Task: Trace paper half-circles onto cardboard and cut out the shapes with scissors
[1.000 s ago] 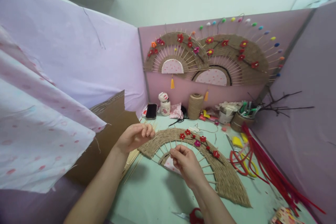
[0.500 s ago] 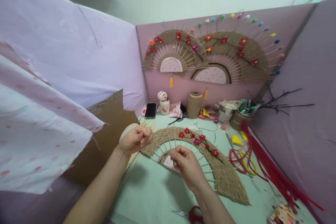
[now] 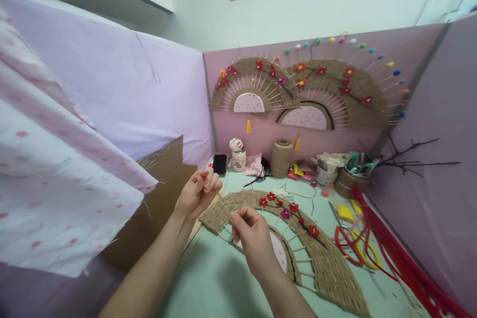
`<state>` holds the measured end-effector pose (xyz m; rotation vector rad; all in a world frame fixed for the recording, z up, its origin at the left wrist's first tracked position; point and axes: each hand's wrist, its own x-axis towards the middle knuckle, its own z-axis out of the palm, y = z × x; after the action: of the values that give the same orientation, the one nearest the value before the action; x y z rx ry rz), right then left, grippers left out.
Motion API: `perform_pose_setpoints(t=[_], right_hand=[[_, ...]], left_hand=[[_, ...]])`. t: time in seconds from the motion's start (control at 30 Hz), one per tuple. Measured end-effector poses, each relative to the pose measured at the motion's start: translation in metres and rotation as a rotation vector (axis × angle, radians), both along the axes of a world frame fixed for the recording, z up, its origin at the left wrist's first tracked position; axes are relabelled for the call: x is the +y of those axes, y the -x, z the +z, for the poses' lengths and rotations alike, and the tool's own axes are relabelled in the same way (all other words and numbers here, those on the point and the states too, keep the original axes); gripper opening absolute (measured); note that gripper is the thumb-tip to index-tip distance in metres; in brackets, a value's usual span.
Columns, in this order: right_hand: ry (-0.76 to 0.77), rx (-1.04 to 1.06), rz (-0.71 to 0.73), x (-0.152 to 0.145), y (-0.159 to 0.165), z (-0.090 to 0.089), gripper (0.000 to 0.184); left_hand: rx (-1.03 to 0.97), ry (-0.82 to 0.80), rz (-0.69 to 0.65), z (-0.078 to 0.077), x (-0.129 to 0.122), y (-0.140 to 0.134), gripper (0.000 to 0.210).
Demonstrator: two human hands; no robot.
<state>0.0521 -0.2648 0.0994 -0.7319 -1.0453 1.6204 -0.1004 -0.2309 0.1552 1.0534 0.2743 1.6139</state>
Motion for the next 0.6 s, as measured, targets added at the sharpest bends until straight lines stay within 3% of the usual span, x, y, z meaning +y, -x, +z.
perform_pose_setpoints(t=[0.37,0.6], right_hand=[[-0.015,0.165,0.023,0.016,0.033,0.027,0.030],[-0.074,0.183,-0.029,0.040,0.052,0.032,0.029]], left_hand=[[-0.045,-0.030,0.024,0.024,0.009,0.024,0.021],[-0.130,0.012,0.051,0.038,0.022,0.030,0.013]])
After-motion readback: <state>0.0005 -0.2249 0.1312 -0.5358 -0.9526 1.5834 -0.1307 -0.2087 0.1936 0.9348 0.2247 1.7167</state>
